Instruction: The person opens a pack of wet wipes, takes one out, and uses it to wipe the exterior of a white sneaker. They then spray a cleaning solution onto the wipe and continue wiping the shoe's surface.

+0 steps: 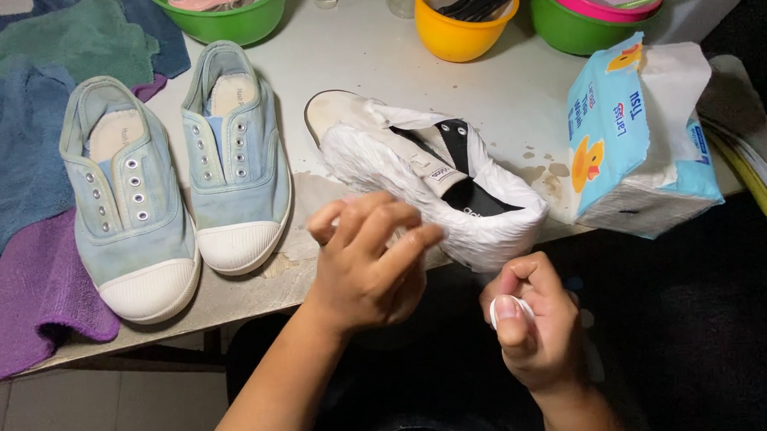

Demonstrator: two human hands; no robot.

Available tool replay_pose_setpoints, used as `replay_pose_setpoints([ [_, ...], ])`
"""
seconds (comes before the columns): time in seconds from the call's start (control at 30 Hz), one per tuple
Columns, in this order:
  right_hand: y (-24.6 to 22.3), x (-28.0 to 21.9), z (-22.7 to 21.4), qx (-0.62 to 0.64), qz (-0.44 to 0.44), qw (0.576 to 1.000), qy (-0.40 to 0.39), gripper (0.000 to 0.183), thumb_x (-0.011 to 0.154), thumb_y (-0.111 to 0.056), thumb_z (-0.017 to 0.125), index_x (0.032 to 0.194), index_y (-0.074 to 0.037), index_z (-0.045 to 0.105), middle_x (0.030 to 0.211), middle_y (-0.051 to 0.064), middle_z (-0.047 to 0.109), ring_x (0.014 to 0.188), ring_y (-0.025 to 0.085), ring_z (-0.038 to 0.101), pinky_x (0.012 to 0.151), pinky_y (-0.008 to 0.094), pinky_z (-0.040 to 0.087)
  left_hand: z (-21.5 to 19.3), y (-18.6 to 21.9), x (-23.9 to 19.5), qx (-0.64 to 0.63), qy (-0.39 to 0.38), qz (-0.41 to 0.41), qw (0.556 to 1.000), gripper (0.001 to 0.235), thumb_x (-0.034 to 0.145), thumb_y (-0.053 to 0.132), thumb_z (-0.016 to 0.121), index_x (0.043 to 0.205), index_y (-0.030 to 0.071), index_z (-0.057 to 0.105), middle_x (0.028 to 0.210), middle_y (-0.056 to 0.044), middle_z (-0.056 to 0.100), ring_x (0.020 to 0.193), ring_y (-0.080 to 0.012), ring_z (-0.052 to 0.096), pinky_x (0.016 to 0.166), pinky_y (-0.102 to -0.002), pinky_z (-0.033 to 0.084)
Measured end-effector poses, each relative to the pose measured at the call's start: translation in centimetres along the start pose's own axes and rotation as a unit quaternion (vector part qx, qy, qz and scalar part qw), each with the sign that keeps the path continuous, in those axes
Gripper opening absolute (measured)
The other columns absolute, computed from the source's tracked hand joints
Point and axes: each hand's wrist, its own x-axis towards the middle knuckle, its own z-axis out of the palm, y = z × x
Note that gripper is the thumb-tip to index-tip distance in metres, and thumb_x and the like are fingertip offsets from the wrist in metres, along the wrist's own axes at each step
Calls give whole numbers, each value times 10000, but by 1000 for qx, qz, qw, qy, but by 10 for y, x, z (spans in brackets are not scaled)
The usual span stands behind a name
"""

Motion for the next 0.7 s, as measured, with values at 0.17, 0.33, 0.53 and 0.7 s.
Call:
replay_pose_setpoints([
  [0.17,1,1,4,-10,-14,1000,-11,320,910,-399,518,902,-90,438,568,25,557,503,109,467,530,254,383,3,13,-11,-210,-189,-24,959,156,807,151,577,955,134,623,778,-23,567,714,-280,514,609,-416,334],
  [0.33,-2,1,4,-55,-15,998,-5,281,899,-367,499,868,-91,459,564,19,589,499,118,530,533,252,432,9,11,-8,-219,-247,-124,936,179,823,147,531,958,182,644,711,-19,646,672,-275,602,644,-424,363],
  [0.53,-5,2,6,-74,-19,997,-19,296,892,-397,514,924,-108,453,576,-20,596,489,110,503,524,257,419,10,3,-7,-197,-261,-193,925,168,815,140,499,868,170,656,742,8,726,695,-268,672,647,-449,409],
  [0.7,-12,5,10,-87,-29,995,-28,263,877,-374,504,922,-117,465,580,-34,604,479,99,545,518,250,457,7,3,-11,-195,-247,-191,930,95,809,130,488,772,156,571,643,-6,641,595,-283,592,623,-434,380],
])
